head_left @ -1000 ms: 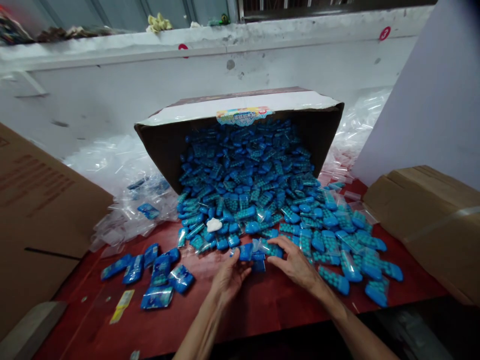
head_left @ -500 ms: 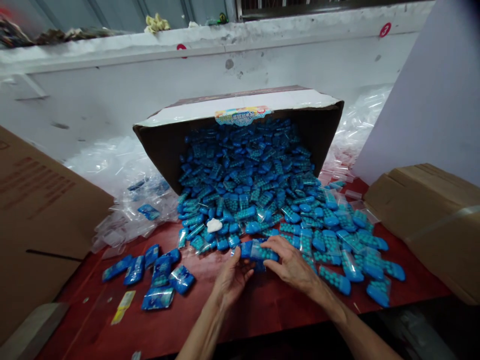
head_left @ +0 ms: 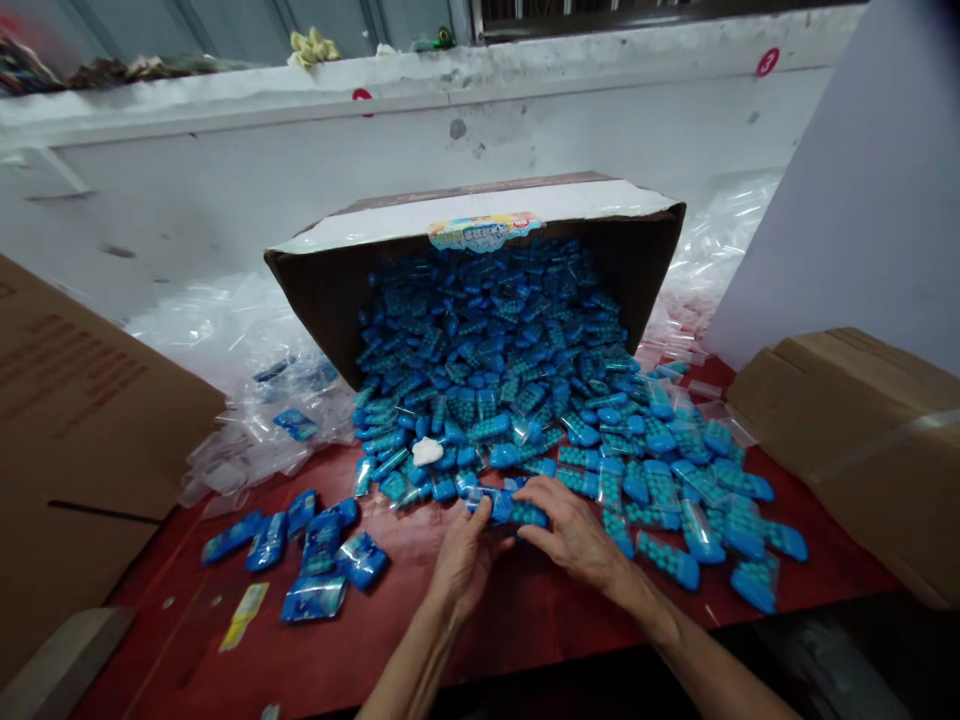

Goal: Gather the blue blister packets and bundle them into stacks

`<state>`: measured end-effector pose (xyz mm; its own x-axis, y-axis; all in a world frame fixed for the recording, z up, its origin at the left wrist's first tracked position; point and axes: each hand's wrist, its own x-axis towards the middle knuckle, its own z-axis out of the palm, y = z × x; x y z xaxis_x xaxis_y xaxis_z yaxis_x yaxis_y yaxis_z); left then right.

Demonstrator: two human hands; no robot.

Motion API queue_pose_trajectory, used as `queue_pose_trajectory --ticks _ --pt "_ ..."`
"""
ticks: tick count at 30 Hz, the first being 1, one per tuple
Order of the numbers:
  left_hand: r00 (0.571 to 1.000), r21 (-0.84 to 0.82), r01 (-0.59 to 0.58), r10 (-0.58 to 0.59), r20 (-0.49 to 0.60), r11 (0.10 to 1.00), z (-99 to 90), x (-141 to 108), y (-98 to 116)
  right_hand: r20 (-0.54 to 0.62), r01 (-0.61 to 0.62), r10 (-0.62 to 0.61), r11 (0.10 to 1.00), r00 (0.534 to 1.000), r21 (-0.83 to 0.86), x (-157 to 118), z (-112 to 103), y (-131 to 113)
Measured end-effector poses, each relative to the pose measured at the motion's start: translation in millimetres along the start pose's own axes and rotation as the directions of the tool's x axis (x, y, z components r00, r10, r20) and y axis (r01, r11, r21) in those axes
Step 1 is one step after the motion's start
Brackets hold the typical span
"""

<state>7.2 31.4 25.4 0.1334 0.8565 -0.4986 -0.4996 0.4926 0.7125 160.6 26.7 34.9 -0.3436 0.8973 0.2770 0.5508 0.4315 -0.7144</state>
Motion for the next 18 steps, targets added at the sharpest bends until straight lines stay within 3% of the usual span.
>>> queue_pose_trajectory --ticks 6,8,11,14,18 --pt "0.991 -0.099 0.137 -0.137 0.007 0.986 -2.3 5.6 -1.5 0.005 0.088 -0.088 0.991 0.996 -0.100 3.0 11.5 8.8" --pt "0.986 -0.123 0.164 -0.164 0.010 0.979 -1.3 6.8 0.9 -0.042 0.058 -0.058 0.998 0.997 0.002 5.7 11.9 7.4" --pt "0.987 -0.119 0.160 -0.162 -0.001 0.980 0.6 7.1 4.8 -0.090 -0.038 0.067 0.957 0.994 0.287 9.0 10.2 4.9" --pt "0.994 -0.085 0.092 -0.097 -0.054 0.992 1.7 7.1 5.3 -0.006 -0.121 0.146 0.840 0.989 0.530 8.4 10.0 5.6" --pt "0.992 -0.077 0.113 -0.116 -0.038 0.991 2.0 6.7 2.3 0.002 -0.206 0.264 0.747 0.964 0.632 4.7 16.6 8.9"
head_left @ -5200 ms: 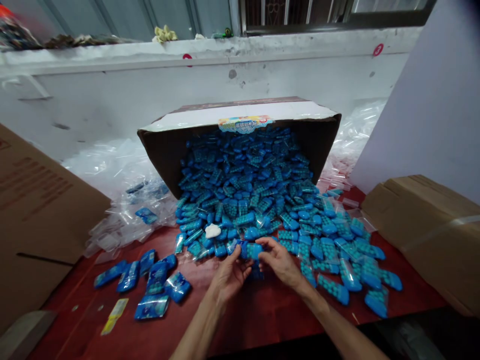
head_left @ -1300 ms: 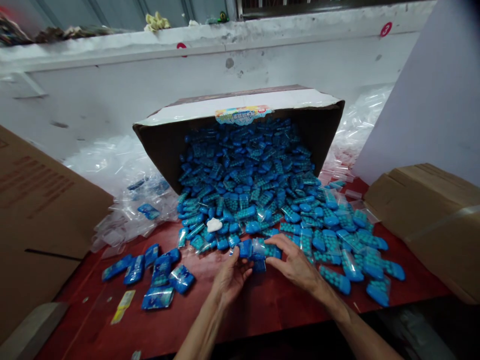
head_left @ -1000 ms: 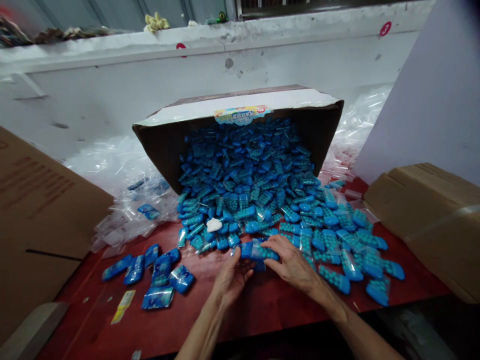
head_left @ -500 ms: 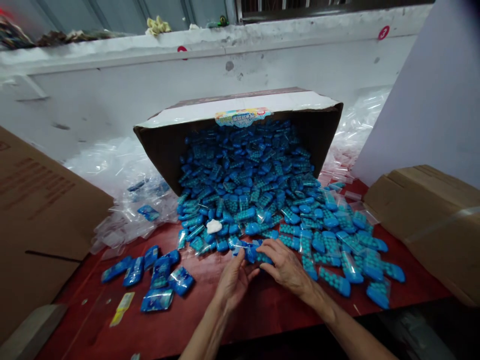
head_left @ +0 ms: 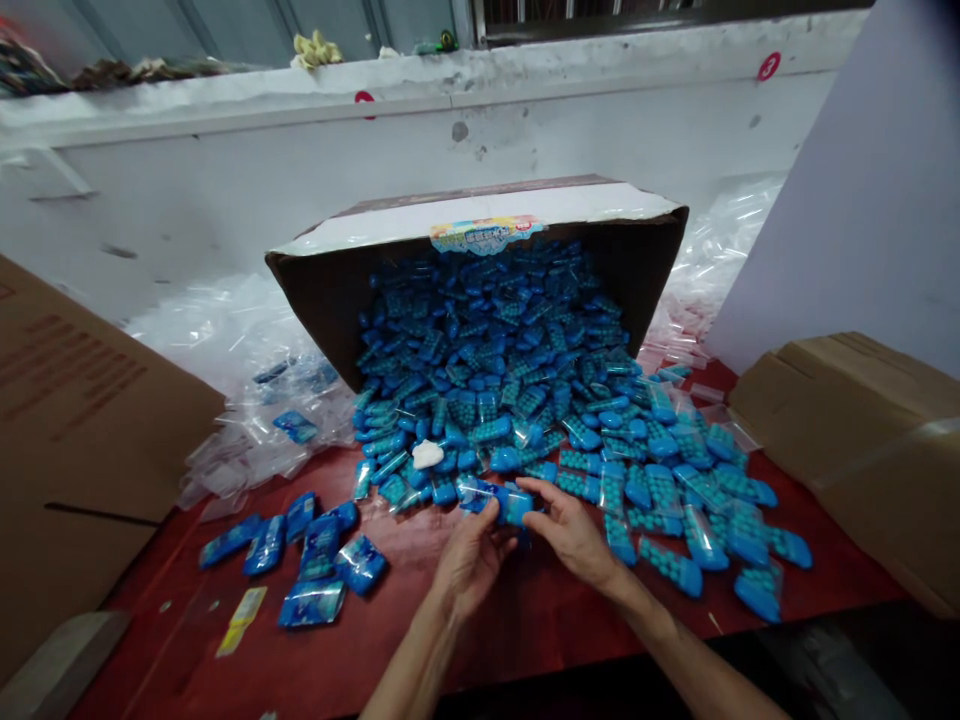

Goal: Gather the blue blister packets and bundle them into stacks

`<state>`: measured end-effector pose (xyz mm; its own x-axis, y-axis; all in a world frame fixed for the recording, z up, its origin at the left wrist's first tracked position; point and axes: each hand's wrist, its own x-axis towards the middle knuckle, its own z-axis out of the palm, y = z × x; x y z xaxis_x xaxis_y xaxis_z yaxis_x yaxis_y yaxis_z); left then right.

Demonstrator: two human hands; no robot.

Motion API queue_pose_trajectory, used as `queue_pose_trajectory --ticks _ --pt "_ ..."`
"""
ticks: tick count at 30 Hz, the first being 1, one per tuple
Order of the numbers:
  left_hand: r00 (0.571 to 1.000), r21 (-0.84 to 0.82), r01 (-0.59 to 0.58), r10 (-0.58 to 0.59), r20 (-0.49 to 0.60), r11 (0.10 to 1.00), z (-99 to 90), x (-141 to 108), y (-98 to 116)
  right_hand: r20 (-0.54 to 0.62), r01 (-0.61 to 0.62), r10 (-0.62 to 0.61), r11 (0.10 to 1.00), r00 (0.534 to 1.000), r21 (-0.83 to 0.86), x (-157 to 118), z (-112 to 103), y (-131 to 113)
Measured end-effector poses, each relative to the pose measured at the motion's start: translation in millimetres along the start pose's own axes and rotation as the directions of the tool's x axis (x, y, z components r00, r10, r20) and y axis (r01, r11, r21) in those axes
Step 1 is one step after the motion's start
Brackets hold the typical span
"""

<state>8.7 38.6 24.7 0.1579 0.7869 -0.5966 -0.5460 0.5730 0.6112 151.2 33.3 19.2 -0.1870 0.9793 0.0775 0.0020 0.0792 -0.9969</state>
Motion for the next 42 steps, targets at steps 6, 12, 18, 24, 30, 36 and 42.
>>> queue_pose_trajectory --ticks 6,12,18,24,30,36,42 --pt "0.985 0.043 0.119 -0.123 0.122 0.992 -3.8 -1.7 1.1 0.090 -0.182 0.164 0.951 0.982 0.251 3.7 -1.2 7.8" --pt "0.994 0.052 0.098 -0.100 0.039 0.994 -5.2 -3.6 3.7 0.043 -0.079 0.077 0.995 0.996 0.061 2.4 -0.7 3.8" --pt "0.939 0.049 0.132 -0.141 0.315 0.990 -10.7 -6.7 5.4 0.201 -0.175 0.147 0.975 0.969 0.133 0.2 -8.5 -9.3" --pt "0.869 0.038 0.161 -0.160 0.469 0.986 -13.6 -4.4 3.6 0.410 -0.280 0.184 0.941 0.893 0.188 3.1 -10.9 -21.5" --pt "0.890 0.030 0.092 -0.096 0.446 0.995 -3.8 -9.6 6.0 0.396 -0.269 0.115 0.894 0.911 0.359 5.5 -4.6 -21.8" --pt "0.901 -0.002 0.054 -0.048 0.431 0.999 -0.9 -16.3 -4.5 0.422 -0.275 0.072 0.853 0.904 0.443 5.7 -4.8 -4.5" --pt "0.914 -0.029 0.037 -0.022 0.404 0.999 4.2 -22.1 -7.4 0.385 -0.252 0.045 0.824 0.922 0.508 3.2 -2.5 6.0"
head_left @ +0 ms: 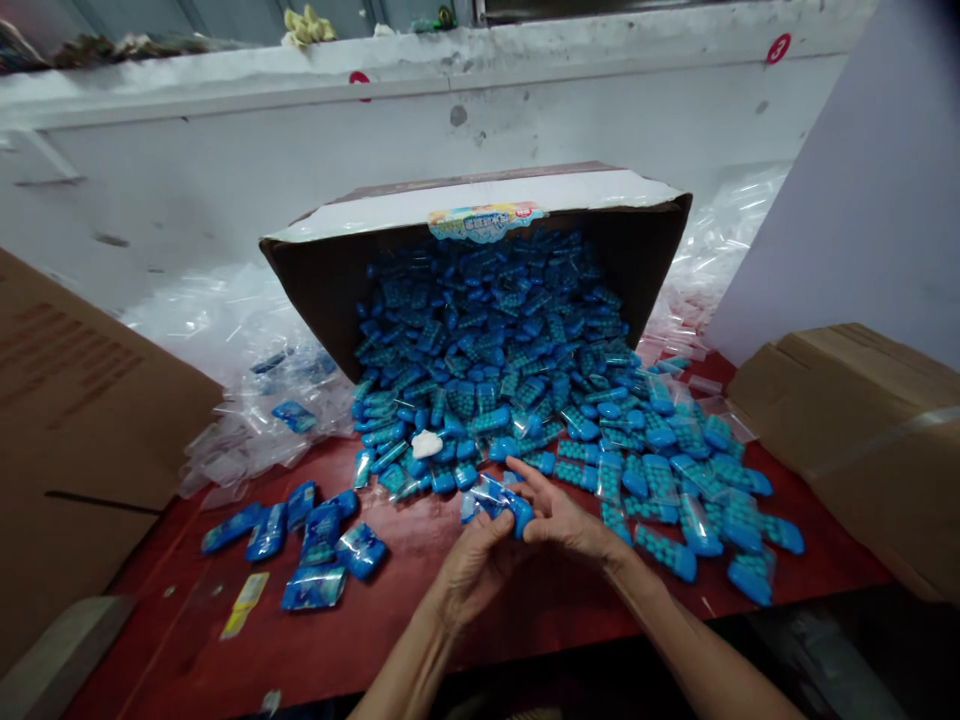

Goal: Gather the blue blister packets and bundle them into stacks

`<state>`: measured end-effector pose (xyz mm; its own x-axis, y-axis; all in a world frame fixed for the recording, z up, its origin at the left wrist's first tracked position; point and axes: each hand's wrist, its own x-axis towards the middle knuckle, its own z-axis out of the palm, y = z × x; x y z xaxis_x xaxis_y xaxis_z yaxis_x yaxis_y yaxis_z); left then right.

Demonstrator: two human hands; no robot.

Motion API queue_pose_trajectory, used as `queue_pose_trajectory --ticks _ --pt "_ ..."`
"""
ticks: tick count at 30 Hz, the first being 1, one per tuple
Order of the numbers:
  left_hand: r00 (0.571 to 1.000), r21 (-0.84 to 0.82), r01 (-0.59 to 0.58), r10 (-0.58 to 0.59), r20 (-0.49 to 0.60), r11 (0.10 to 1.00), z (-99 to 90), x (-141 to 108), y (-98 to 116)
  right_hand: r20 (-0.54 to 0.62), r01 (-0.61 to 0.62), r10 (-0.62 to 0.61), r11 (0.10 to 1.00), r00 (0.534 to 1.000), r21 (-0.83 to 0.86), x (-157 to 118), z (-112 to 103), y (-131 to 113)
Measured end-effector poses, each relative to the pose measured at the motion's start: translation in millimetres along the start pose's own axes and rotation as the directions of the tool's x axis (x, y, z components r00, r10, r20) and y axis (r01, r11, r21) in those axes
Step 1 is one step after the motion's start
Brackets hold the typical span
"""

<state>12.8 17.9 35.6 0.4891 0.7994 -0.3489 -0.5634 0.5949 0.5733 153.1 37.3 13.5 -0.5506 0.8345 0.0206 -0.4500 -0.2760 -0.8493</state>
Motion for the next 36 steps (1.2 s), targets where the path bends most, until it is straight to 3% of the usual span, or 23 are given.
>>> queue_pose_trajectory --ticks 8,18,25,33,36 --pt "0.993 0.040 0.080 -0.076 -0.094 0.996 8.3 -4.2 11.6 -0.071 -0.050 0.042 0.992 0.997 -0.114 -2.8 5.7 -3.8" --pt "0.996 0.024 0.093 -0.093 0.011 0.995 -5.3 -1.2 2.1 0.021 -0.112 0.114 0.991 0.993 -0.074 -4.2 3.6 -4.3" --pt "0.999 -0.004 0.041 -0.041 -0.014 0.999 -6.0 -2.4 -1.3 0.001 -0.091 0.091 0.992 0.996 -0.088 -4.4 8.2 -4.9" --pt "0.998 -0.044 0.063 -0.064 -0.025 0.997 -4.1 -8.9 -6.9 -0.011 -0.094 0.093 0.989 0.996 -0.117 -4.8 10.4 4.8" --pt "0.998 -0.114 0.011 -0.018 -0.060 0.993 -12.3 -17.6 5.1 -0.075 -0.096 0.080 0.968 0.994 -0.233 -3.2 2.1 6.2"
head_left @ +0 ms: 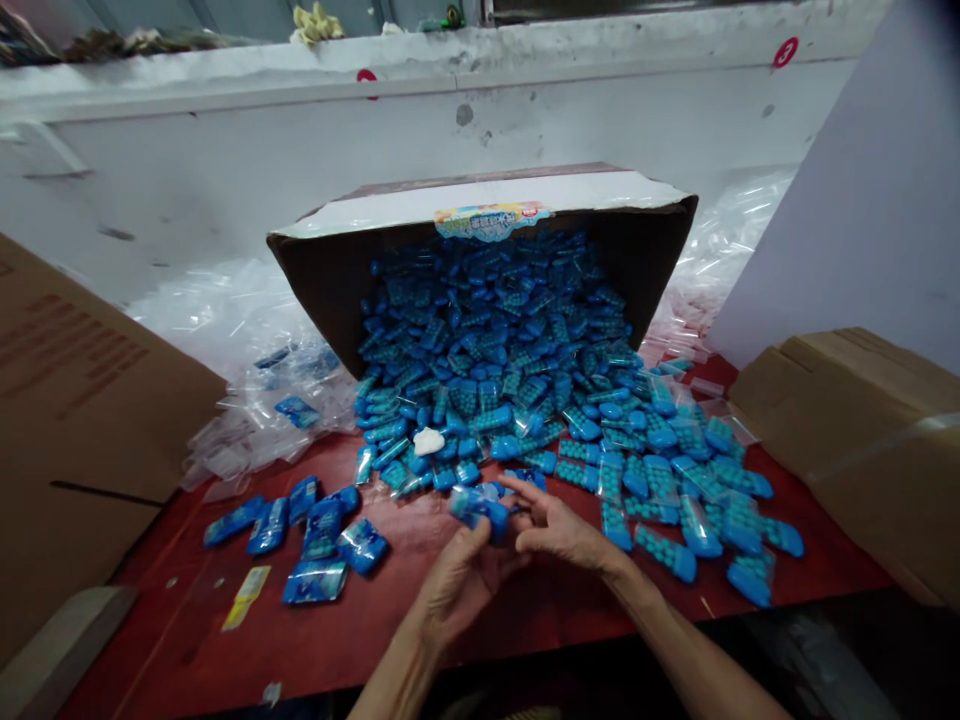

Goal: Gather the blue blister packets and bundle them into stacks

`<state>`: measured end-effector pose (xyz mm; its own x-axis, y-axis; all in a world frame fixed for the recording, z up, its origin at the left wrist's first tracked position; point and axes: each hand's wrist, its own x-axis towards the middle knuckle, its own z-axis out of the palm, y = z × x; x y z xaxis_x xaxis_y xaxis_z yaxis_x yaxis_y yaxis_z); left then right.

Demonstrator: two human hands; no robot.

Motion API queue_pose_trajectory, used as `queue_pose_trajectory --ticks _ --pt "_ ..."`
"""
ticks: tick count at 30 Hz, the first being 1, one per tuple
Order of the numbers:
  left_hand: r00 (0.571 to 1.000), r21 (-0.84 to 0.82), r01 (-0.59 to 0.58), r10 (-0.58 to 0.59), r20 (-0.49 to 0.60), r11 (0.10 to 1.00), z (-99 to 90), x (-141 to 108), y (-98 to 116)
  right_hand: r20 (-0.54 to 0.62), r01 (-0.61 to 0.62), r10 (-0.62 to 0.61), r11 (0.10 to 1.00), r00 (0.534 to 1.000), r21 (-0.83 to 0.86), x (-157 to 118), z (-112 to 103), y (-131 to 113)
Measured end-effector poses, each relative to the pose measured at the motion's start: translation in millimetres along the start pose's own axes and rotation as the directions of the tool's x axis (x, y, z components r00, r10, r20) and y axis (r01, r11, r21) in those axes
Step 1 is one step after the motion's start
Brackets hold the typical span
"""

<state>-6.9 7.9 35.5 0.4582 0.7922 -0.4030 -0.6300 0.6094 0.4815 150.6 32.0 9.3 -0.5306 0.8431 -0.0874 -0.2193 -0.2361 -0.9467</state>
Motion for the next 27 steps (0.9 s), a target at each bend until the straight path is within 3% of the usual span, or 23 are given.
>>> queue_pose_trajectory --ticks 2,4,6,7,8,9,11,14,17,22,25,27 --pt "0.992 -0.099 -0.121 0.115 -0.061 0.988 -10.7 -12.0 21.0 -0.168 0.001 -0.036 0.979 0.985 -0.202 2.1 -8.9 0.0" --pt "0.933 -0.191 -0.348 0.319 -0.164 0.918 -25.8 -27.5 47.8 -0.317 -0.022 -0.139 0.891 0.938 -0.453 4.4 -17.3 -0.7" --pt "0.847 -0.198 -0.515 0.459 -0.268 0.834 -42.4 -42.2 72.1 -0.328 -0.039 -0.243 0.747 0.913 -0.663 7.2 -21.3 -0.6" --pt "0.797 -0.178 -0.579 0.506 -0.329 0.796 -49.6 -47.7 80.6 -0.294 -0.037 -0.274 0.671 0.916 -0.741 9.0 -21.1 0.1" --pt "0.773 -0.154 -0.600 0.519 -0.364 0.785 -55.1 -51.1 85.5 -0.252 -0.033 -0.288 0.596 0.924 -0.802 10.9 -19.5 1.4" --pt "0.767 -0.127 -0.596 0.515 -0.381 0.793 -58.6 -52.3 86.6 -0.217 -0.036 -0.289 0.522 0.933 -0.852 13.0 -16.9 3.1" --pt "0.817 -0.075 -0.499 0.440 -0.373 0.863 -58.7 -47.6 77.7 -0.207 -0.090 -0.281 0.379 0.937 -0.921 17.0 -11.2 7.8" --pt "0.913 0.010 -0.245 0.234 -0.335 0.969 -46.9 -27.6 46.1 -0.282 -0.237 -0.302 0.175 0.911 -0.955 20.3 -7.9 16.4" --pt "0.944 0.075 -0.072 0.092 -0.316 0.995 -35.2 -3.8 12.8 -0.308 -0.312 -0.342 0.046 0.888 -0.949 21.4 -13.9 24.5" --pt "0.928 0.233 0.003 0.084 -0.362 0.973 -30.0 20.5 -15.5 -0.320 -0.344 -0.363 -0.002 0.875 -0.939 20.8 -19.8 22.3" --pt "0.918 0.331 -0.031 0.158 -0.365 0.943 -23.3 25.7 -20.4 -0.281 -0.304 -0.409 0.008 0.868 -0.952 14.2 -4.3 8.0" --pt "0.904 0.363 -0.094 0.232 -0.358 0.927 -16.5 27.9 -22.4 -0.207 -0.216 -0.453 0.033 0.867 -0.976 7.4 9.3 -1.5"
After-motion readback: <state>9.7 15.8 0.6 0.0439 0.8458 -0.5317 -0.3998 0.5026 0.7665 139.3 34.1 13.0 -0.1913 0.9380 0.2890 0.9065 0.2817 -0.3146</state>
